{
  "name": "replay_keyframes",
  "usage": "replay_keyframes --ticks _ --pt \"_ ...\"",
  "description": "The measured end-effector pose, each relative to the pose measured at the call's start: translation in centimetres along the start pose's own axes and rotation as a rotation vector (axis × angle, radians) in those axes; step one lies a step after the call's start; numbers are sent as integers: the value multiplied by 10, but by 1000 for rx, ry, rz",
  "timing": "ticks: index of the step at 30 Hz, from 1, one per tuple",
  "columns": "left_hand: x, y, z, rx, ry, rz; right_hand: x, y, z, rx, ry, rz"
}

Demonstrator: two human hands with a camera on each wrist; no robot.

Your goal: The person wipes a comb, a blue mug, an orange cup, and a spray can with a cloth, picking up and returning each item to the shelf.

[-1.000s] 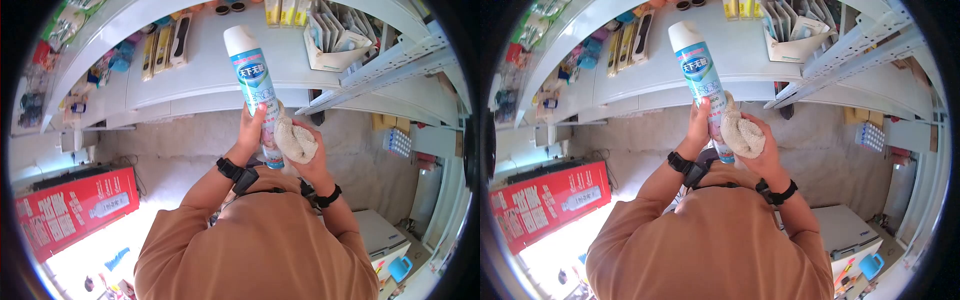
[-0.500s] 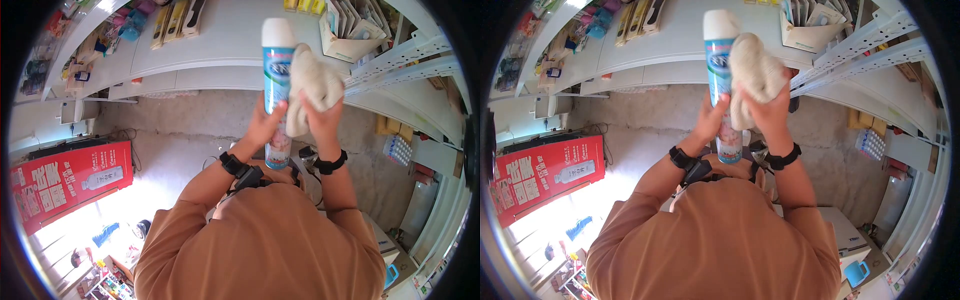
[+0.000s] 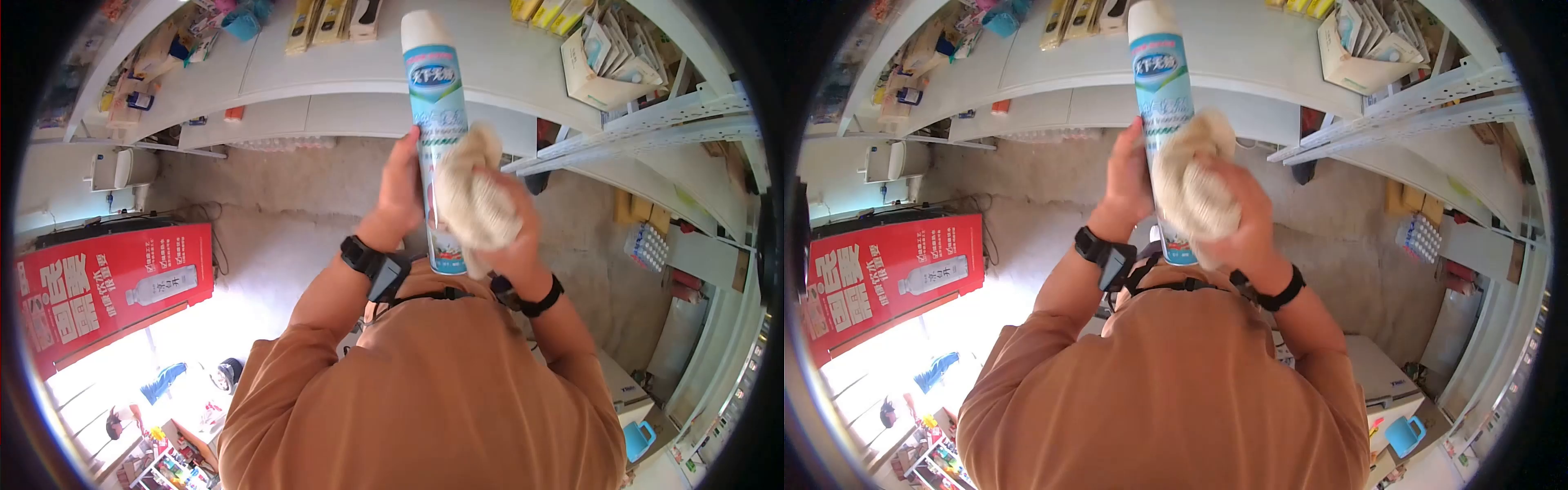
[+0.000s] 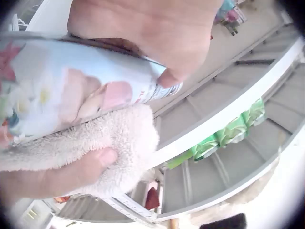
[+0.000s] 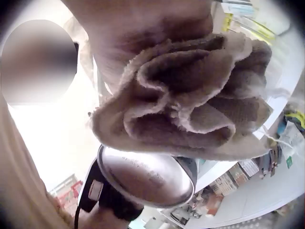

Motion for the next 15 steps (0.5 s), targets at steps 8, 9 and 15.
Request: replay_keyframes --ticks 8,9,15 --pt "-35 -56 1 486 39 -221 39 -33 -23 236 -298 -375" --pt "-34 -56 5 474 36 -210 43 -26 -27 165 -275 -269" --pt "-40 -61 21 394 -23 -143 34 -25 -40 152 -337 -318"
Point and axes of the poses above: each hand's wrist, its own x-axis towards the middle knuckle, its own z-axis out of the back of the hand, y = z × x, the point moved 8 cm from there along x, towards the middle knuckle, and after that the axes turned 13 degrees about z, right-handed, at the moved point
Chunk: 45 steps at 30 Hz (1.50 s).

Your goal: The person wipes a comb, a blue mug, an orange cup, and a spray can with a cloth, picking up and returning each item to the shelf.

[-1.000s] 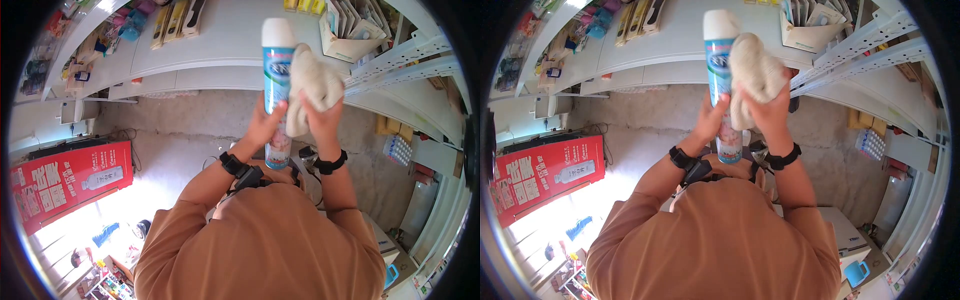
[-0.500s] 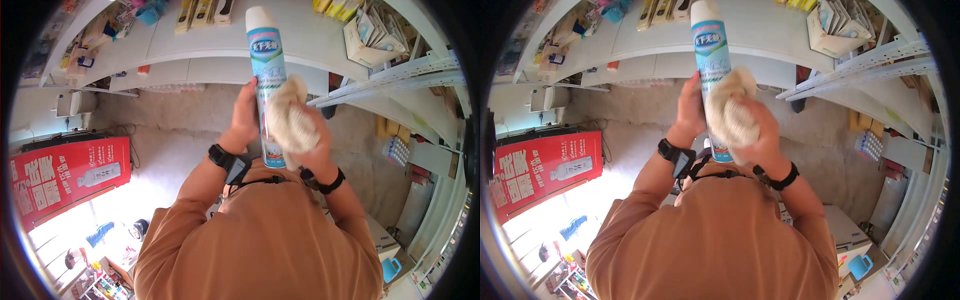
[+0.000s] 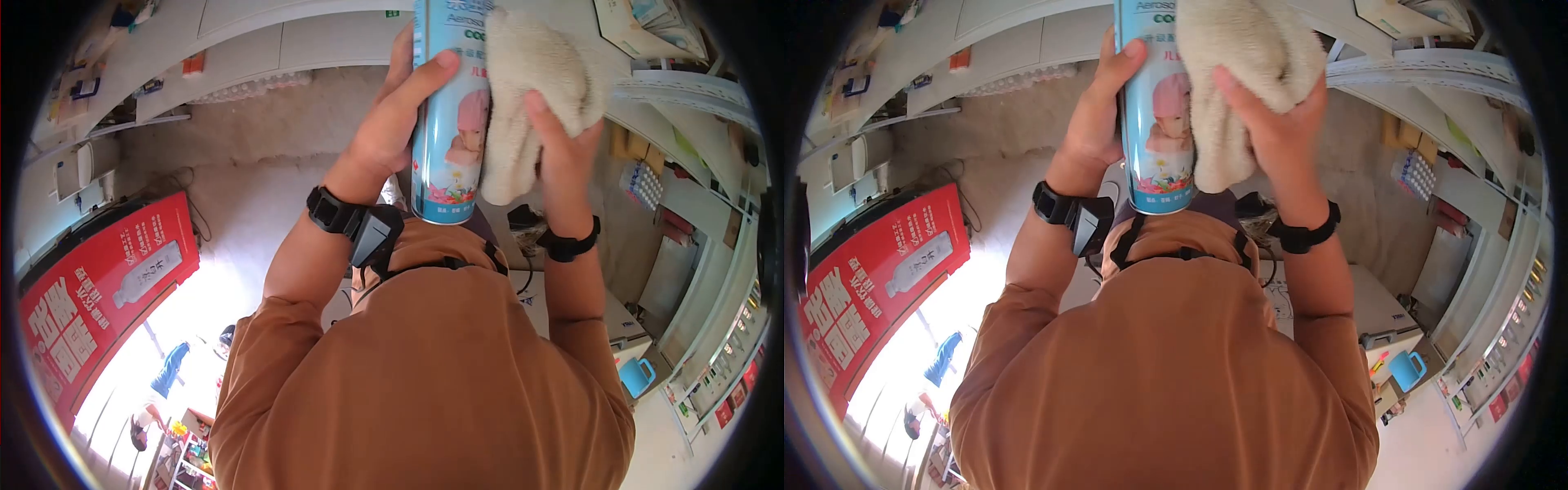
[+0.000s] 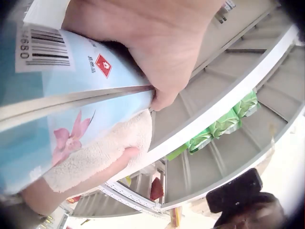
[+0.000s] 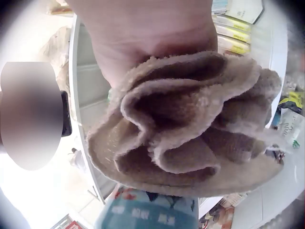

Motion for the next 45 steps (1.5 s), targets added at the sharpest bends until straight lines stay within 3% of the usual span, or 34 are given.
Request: replay_keyframes --ticks 1,7,9,10,13,14,16,17,18,20,23,25,27,29,31,33,35,38,40,42,45 --pt "-1 0 2 55 -6 -13 -4 -10 1 87 -49 -135" --pt "-6 -1 17 58 23 66 -19 -6 -6 156 -158 -137" --pt "-6 4 18 -260 96 199 -23 -2 -1 227 -199 -131" --pt "-5 3 18 -257 101 198 -25 1 1 299 -237 -135" --pt "-2 9 10 -230 106 233 -19 18 8 127 -208 -133" --pt "-2 6 1 -126 133 155 -20 18 11 131 -208 -119" --pt "-3 0 -11 -9 168 54 -15 43 6 -247 -20 262" --pt "-3 7 -10 -17 140 156 -13 53 2 -370 29 401" --pt "-2 15 -12 -23 112 258 -9 53 -12 -276 155 371" --pt "1 16 -27 -78 130 191 -10 62 -24 -253 319 506" --pt "11 30 -28 43 17 140 2 58 -9 -389 305 527" --pt "14 42 -41 95 35 184 19 24 20 -314 127 262" --pt "14 55 -57 151 98 278 36 20 37 -368 49 261" --pt "21 61 -65 160 104 236 46 15 53 -382 -43 248" --pt "26 61 -72 164 101 189 40 19 59 -382 -18 285" --pt "31 46 -70 167 8 30 28 31 59 -372 13 320" --pt "36 40 -63 155 -6 17 11 34 44 -302 229 226" --pt "41 40 -52 125 -19 13 2 31 47 -253 273 259" --pt "41 48 -52 -54 60 62 3 21 57 -245 241 238" --pt "37 48 -52 -69 90 99 7 12 70 -129 143 161" --pt "33 45 -55 -32 117 96 11 13 69 -97 170 166"
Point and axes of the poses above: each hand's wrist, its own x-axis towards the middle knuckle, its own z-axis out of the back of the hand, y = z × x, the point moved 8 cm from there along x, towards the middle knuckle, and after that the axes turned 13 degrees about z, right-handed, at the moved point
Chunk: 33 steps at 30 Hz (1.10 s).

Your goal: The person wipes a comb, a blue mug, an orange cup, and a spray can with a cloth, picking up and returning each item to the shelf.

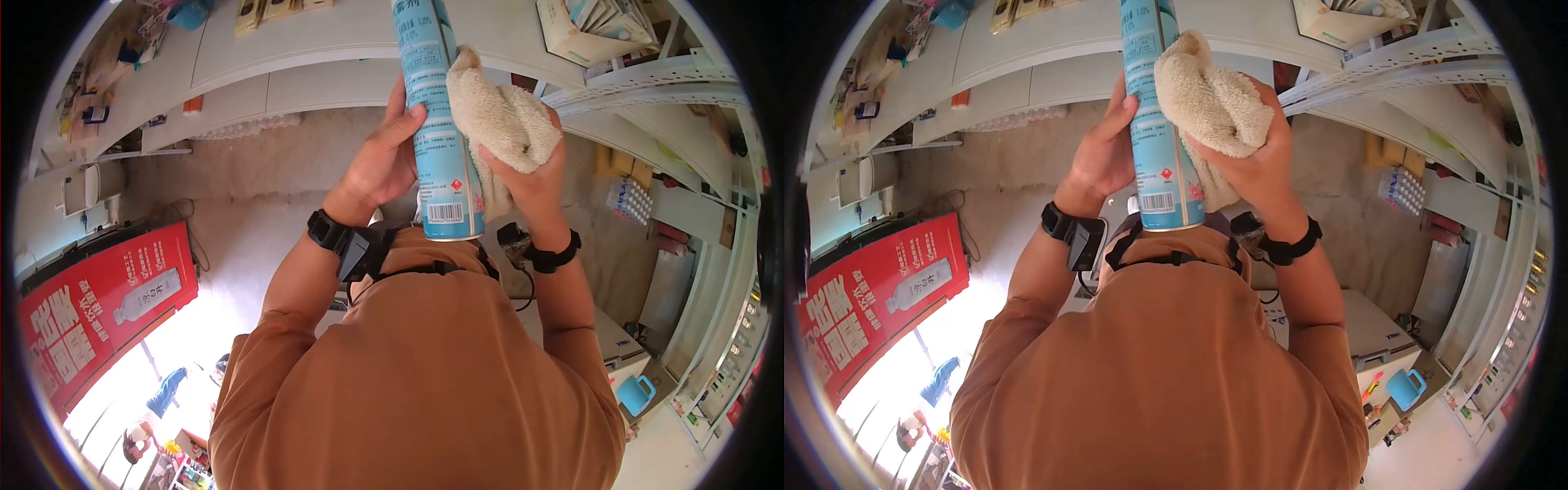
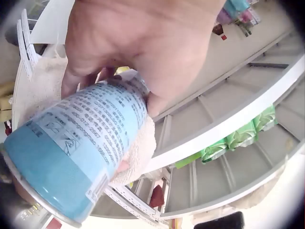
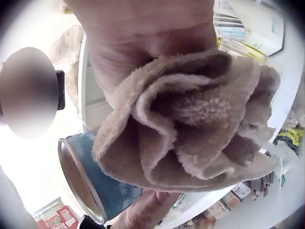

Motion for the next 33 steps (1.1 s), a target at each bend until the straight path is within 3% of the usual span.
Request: replay_keyframes --ticks 5,10,15,17,25,33 --pt "0 7 18 -8 -22 55 0 -6 -7 38 42 -15" --pt "2 16 11 -342 -45 151 4 -2 -22 115 105 41" --pt "13 38 13 -297 -96 117 10 -3 -7 -10 157 158" --pt "18 43 9 -236 -147 115 11 -18 4 57 133 42" --pt "21 30 -19 -71 -185 3 11 -25 27 98 97 39" --pt "12 1 -47 85 -8 -110 27 -14 40 106 -122 -27"
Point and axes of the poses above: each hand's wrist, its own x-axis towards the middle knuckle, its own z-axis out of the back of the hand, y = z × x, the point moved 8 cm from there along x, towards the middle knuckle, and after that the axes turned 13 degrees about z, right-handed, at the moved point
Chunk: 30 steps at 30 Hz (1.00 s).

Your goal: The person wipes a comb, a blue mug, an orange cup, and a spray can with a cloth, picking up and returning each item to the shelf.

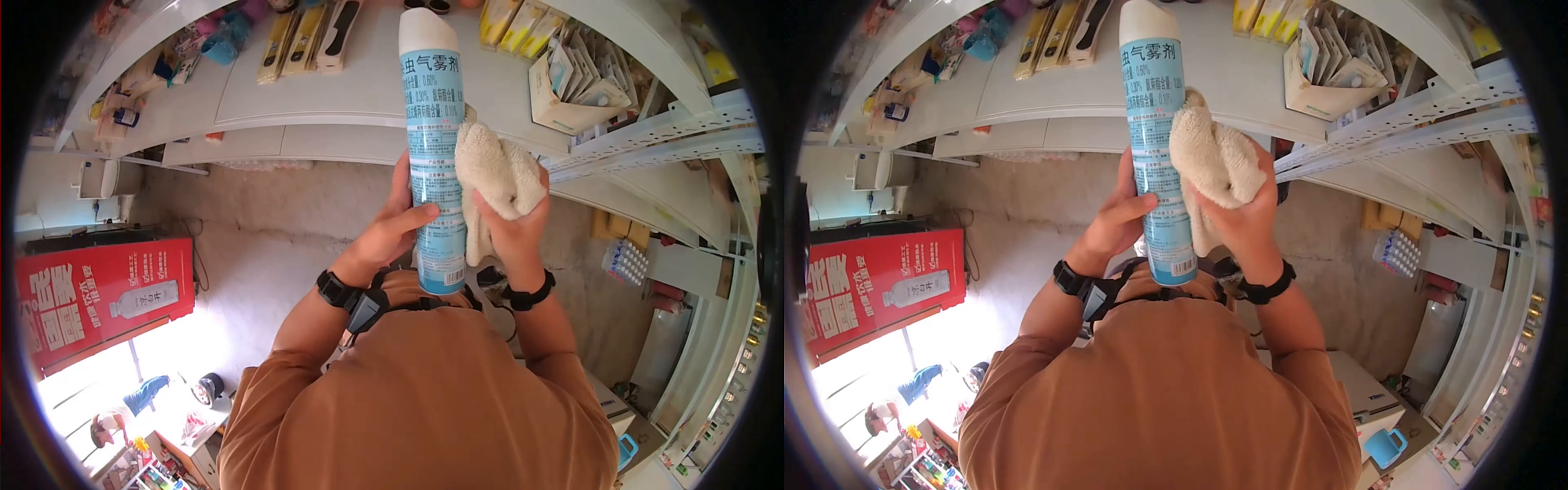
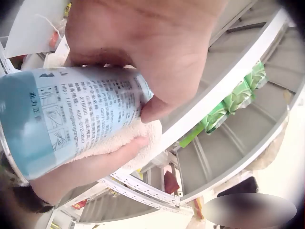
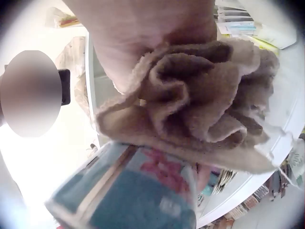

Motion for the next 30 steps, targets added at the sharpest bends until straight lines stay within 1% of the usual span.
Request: replay_keyframes --ticks 1,3,4,6,8,10,11,13,15,18,26,30 --pt "0 -4 1 3 8 -3 0 6 -5 -3 -2 8" --pt "-2 -18 5 253 -41 -103 0 31 -20 -75 68 187" --pt "-3 -19 8 255 -36 -108 -3 33 -21 -77 67 194" --pt "-6 -22 12 387 -37 -144 -10 34 -29 -204 187 317" --pt "-11 -18 8 359 -37 -158 -9 24 -30 -177 197 296" --pt "-14 -20 9 329 -40 -169 -1 20 -29 -49 97 234" --pt "-16 -22 9 325 -29 -161 4 26 -32 -14 52 287" --pt "-20 -28 12 323 -19 -152 10 25 -36 -20 49 304" --pt "-25 -35 16 425 -26 -177 16 26 -39 -25 53 319" --pt "-31 -39 23 413 -36 -162 20 28 -50 -90 113 302" --pt "-38 -42 31 387 -27 -175 7 23 -60 -45 85 265" --pt "-36 -46 34 399 -16 -166 9 22 -60 -77 77 252"
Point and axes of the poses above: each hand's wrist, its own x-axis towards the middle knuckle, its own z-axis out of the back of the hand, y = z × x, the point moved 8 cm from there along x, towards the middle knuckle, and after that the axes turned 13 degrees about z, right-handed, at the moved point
